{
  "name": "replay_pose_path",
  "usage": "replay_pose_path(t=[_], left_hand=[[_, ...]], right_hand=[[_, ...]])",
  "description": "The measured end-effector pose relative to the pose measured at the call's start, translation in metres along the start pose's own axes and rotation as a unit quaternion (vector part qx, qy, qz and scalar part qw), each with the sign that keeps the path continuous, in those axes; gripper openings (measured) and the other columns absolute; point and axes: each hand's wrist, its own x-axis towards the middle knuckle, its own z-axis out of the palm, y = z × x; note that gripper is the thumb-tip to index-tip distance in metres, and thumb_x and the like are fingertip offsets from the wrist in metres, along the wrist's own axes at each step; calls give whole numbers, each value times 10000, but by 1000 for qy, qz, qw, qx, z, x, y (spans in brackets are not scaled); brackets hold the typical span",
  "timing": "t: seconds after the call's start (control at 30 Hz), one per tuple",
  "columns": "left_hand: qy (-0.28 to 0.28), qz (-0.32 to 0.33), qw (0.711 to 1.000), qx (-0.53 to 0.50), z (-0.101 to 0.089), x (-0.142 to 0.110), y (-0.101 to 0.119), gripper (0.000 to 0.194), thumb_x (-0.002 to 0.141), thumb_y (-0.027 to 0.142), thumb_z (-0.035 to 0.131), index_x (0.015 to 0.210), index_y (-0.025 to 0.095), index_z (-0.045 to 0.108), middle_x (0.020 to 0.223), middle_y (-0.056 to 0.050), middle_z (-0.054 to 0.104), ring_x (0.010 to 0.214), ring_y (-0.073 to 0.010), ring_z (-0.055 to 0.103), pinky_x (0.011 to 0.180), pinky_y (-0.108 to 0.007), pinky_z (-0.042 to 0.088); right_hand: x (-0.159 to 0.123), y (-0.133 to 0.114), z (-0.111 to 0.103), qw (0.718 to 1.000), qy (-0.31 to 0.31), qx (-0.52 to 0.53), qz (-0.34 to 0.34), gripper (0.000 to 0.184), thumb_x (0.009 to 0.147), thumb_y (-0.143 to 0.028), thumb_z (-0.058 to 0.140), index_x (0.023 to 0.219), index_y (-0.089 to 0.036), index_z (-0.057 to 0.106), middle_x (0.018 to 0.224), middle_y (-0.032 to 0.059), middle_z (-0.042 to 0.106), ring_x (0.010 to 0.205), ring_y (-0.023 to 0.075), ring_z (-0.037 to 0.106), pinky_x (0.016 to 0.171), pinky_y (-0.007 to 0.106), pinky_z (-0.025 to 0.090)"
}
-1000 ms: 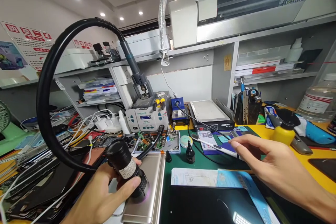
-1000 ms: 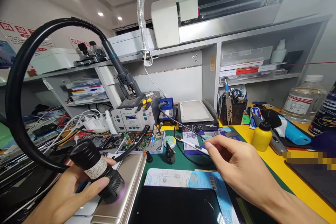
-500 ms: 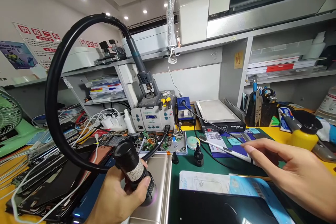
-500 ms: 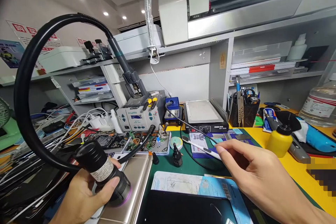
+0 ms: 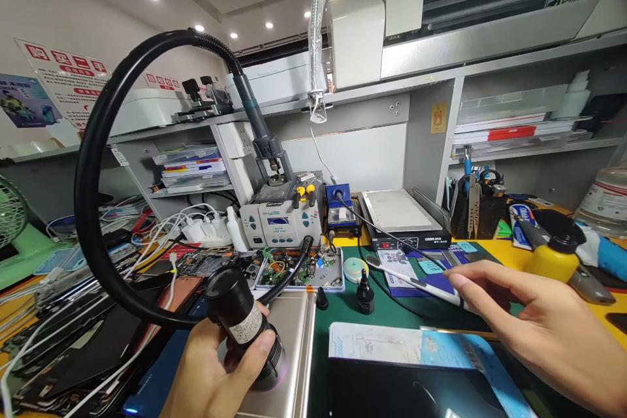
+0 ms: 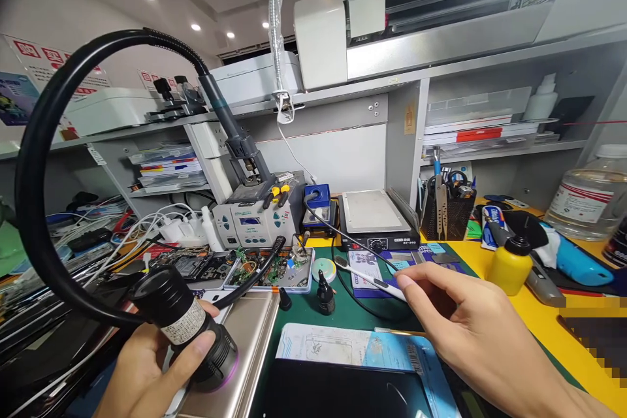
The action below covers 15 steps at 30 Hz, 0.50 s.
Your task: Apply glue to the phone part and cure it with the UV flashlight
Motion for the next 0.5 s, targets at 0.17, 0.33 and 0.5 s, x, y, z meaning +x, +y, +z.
replay_pose_path(t=[0.17, 0.33, 0.5], left_hand=[[21, -8, 1000, -13, 2, -2, 0, 419, 770, 615, 634, 936, 232, 670, 907, -18, 676, 925, -190, 617, 644, -202, 478], [18, -14, 1000, -12, 0, -1, -8, 494, 759, 670, 646, 974, 227, 670, 949, -23, 685, 924, -183, 625, 649, -190, 488], [20, -5, 1000, -9, 0, 0, -18, 513, 769, 669, 655, 1023, 224, 678, 1006, -35, 696, 1032, -213, 623, 672, -191, 505]], right_hand=[[2, -6, -4, 1000, -9, 7, 22, 375, 879, -637, 580, 848, -302, 747, 826, -11, 770, 714, 231, 719, 490, 290, 516], [2, -8, -4, 999, -14, 13, 32, 376, 888, -629, 564, 852, -302, 745, 826, -9, 776, 738, 246, 731, 511, 300, 518], [3, -8, -6, 999, -25, 14, 38, 414, 893, -659, 543, 862, -296, 740, 849, -2, 774, 785, 259, 730, 553, 305, 531]])
